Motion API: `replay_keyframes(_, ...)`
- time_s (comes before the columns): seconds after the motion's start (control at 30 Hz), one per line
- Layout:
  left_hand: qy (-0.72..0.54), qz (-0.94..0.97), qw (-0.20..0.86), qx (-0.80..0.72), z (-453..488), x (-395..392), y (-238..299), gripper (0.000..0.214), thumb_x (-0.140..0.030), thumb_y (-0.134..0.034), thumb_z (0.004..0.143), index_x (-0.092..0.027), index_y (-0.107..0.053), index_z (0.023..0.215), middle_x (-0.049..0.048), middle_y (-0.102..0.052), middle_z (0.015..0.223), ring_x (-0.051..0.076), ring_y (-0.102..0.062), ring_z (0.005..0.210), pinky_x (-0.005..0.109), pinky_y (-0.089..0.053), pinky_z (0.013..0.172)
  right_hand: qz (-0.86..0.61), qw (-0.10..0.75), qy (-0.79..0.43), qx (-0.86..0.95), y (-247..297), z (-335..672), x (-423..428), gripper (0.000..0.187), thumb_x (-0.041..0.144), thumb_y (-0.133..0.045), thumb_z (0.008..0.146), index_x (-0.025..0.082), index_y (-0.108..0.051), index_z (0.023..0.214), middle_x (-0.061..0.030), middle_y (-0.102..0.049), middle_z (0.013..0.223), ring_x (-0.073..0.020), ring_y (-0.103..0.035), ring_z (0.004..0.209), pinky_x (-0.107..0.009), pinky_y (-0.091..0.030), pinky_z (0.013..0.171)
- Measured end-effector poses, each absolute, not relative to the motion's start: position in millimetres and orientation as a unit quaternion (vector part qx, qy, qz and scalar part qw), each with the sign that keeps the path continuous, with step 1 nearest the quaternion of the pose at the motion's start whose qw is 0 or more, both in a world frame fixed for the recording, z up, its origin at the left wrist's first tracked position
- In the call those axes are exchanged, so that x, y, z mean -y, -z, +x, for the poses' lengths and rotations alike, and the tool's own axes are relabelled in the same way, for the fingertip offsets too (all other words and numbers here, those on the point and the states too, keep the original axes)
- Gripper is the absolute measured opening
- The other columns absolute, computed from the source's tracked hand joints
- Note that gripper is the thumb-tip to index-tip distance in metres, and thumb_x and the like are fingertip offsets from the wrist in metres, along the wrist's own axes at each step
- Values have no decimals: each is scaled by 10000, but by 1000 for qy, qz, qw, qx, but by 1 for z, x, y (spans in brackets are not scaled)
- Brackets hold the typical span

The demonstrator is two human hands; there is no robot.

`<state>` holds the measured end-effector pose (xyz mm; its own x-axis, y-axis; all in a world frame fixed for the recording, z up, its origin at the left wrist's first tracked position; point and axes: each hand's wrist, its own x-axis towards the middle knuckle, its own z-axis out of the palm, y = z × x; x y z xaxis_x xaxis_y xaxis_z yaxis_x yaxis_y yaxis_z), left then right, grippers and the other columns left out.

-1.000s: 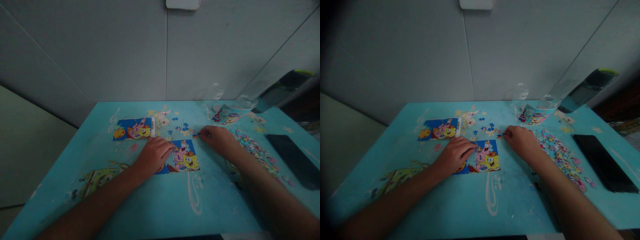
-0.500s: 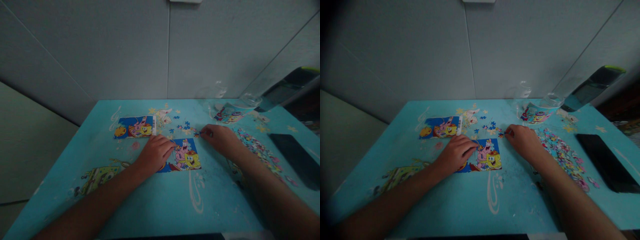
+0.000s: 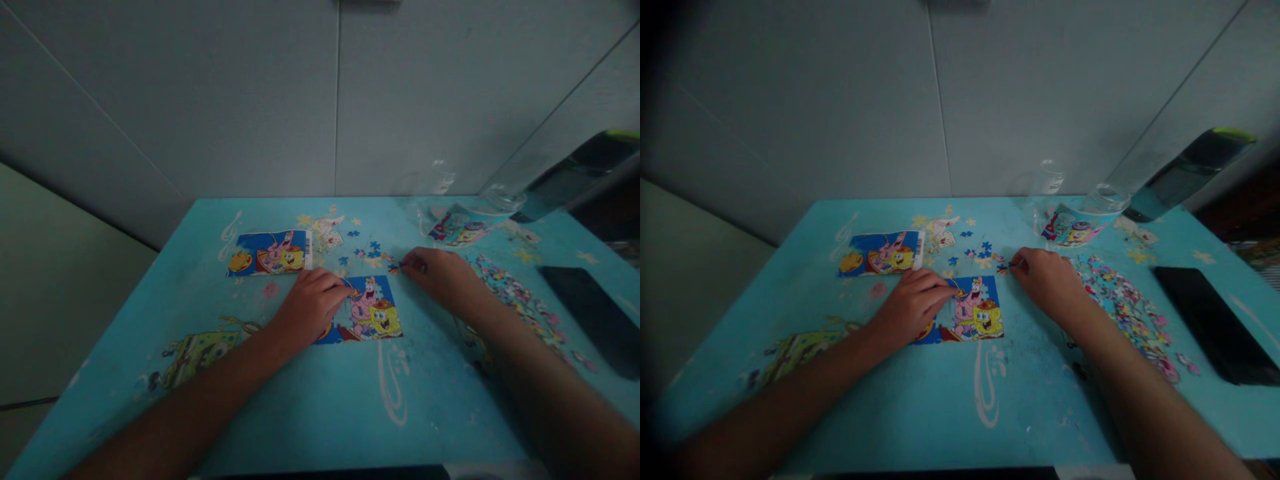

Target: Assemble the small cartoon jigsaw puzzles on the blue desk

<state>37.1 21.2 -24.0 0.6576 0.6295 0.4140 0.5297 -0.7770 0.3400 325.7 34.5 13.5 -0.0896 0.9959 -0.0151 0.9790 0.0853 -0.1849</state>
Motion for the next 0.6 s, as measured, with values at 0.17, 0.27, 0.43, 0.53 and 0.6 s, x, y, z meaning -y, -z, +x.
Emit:
replay_keyframes(0.17,-254,907,95,-323,37,-21,21,201,-189,-584,986,-219,-714,1136,48,-714,1005,220,-600,965,402,-451,848,-672,59,-75,735,-14,325,-33,183,321,-567,909,241,-717,976,-56,-744,874,-221,-682,752,-316,-446,665)
replay_keyframes(0.27,-254,907,98,-322,37,-21,22,202,-186,-591,981,-223,-716,1135,46,-715,1006,220,-599,965,400,-447,848,-671,54,-69,736,-14,325,-34,189,329,-564,914,241,-716,983,-60,-745,882,-225,-683,761,-319,-444,670)
replay_keyframes(0.43,-254,907,95,-323,38,-21,21,205,-174,-598,973,-221,-716,1134,50,-715,1005,222,-604,964,396,-440,844,-676,51,-74,732,-16,325,-33,193,332,-556,915,238,-711,981,-66,-744,895,-225,-683,766,-315,-442,666)
replay_keyframes(0.53,-255,906,95,-325,37,-20,21,208,-177,-589,979,-216,-706,1146,51,-710,1018,221,-599,979,396,-446,860,-672,50,-77,735,-17,324,-33,199,334,-548,918,237,-709,984,-64,-745,897,-221,-680,761,-314,-442,667)
replay_keyframes(0.6,-258,904,91,-328,37,-20,22,199,-182,-579,986,-212,-703,1138,52,-706,1014,221,-596,973,398,-449,860,-669,52,-75,737,-17,324,-32,200,324,-544,918,235,-710,985,-62,-744,891,-217,-676,751,-314,-441,668)
